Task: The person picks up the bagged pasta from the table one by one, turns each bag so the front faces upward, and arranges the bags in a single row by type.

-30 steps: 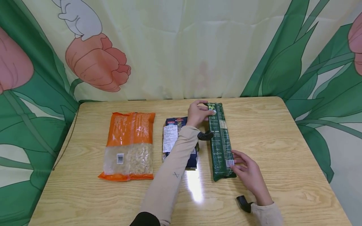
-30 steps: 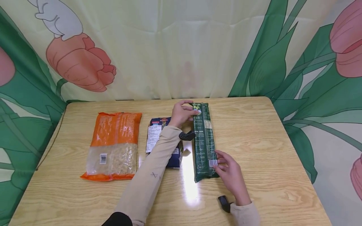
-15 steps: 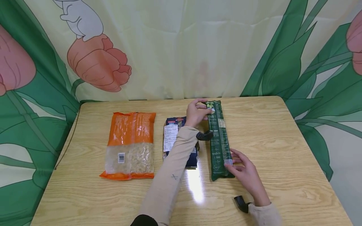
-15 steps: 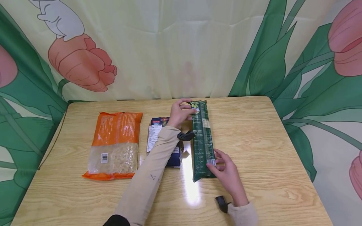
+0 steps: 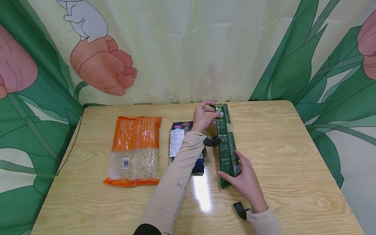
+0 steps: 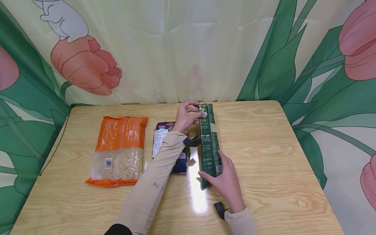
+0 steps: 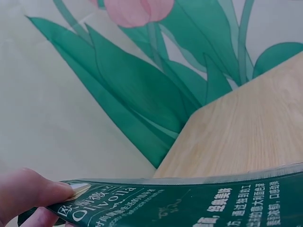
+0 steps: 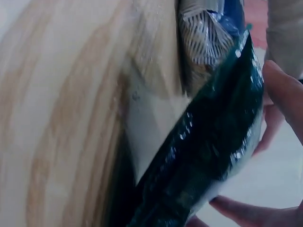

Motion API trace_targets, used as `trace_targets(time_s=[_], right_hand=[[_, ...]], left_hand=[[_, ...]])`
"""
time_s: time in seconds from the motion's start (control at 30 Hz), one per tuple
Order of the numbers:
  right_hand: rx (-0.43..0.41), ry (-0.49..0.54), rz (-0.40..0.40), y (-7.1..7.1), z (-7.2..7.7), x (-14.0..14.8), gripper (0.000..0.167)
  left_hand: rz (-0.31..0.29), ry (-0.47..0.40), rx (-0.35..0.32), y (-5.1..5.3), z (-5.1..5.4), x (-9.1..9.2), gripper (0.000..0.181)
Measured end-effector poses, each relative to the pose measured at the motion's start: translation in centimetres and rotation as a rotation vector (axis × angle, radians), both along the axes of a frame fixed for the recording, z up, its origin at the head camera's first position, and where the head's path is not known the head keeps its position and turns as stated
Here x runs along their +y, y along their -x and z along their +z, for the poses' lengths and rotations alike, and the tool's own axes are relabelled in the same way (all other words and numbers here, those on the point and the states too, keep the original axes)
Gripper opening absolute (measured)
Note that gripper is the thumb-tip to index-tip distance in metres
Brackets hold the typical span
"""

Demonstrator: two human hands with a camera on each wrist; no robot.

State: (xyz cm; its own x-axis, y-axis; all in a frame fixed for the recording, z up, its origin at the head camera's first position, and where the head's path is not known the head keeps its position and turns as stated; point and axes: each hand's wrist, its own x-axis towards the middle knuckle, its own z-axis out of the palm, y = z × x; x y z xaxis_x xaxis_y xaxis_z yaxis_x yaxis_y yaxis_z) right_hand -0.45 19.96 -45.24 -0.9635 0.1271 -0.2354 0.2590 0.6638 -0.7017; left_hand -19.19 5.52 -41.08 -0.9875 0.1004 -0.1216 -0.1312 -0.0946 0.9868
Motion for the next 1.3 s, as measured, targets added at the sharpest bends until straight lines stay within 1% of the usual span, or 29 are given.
trace_targets(time_s=[0.1,0.2,0.23,0.27,0.43,0.47,0.5,0.6,0.7,0.83,1.0,1.1,1.17,1.3], right_hand=[[0.033,-0.038,0.003,0.1,-0.1,-0.4,0.105],[0.066,-0.043,-0.002,0.1,-0.2,-0.5,0.093],[0.076,-0.028,-0.008,0.1,-0.2,-0.5,0.089],[0.089,-0.009,-0.014,0.0,-0.3,-0.4,0.085],[0.123,0.113,-0.041,-0.1,-0.5,-0.2,0.078],[0.125,0.131,-0.044,-0.1,-0.5,-0.1,0.077],[0.119,0.148,-0.048,-0.1,-0.4,-0.1,0.076],[0.097,0.181,-0.056,-0.2,-0.2,0.1,0.075],[0.101,0.231,-0.061,-0.2,-0.1,0.3,0.074],[0.112,0.313,-0.067,-0.2,0.0,0.6,0.071],[0.087,0.384,-0.09,-0.5,0.3,1.0,0.071],[0.088,0.419,-0.106,-0.5,0.5,1.1,0.071],[0.093,0.445,-0.114,-0.6,0.6,1.3,0.071],[0.115,0.52,-0.129,-1.0,0.6,1.8,0.071]], left_hand=[[-0.005,-0.012,-0.01,0.0,-0.2,-0.1,0.04],[-0.011,-0.029,-0.02,0.1,-0.3,-0.2,0.036],[-0.017,-0.028,-0.028,-0.1,0.1,-0.3,0.036],[-0.031,-0.029,-0.036,0.0,0.2,-0.4,0.036],[-0.067,-0.036,-0.059,0.2,0.0,-0.4,0.04],[-0.072,-0.038,-0.056,0.4,-0.5,-0.4,0.041],[-0.071,-0.038,-0.053,0.4,-0.7,-0.4,0.041],[-0.082,-0.03,-0.048,0.3,-0.7,-0.5,0.042],[-0.088,-0.039,-0.049,0.2,-0.8,-0.5,0.042],[-0.107,-0.067,-0.061,0.4,-0.8,-0.6,0.042],[-0.142,-0.108,-0.089,0.5,-0.9,-0.7,0.044],[-0.164,-0.121,-0.077,0.4,-0.8,-0.9,0.047],[-0.182,-0.12,-0.06,0.3,-0.8,-1.0,0.052],[-0.246,-0.094,0.006,0.2,-1.0,-1.2,0.066]])
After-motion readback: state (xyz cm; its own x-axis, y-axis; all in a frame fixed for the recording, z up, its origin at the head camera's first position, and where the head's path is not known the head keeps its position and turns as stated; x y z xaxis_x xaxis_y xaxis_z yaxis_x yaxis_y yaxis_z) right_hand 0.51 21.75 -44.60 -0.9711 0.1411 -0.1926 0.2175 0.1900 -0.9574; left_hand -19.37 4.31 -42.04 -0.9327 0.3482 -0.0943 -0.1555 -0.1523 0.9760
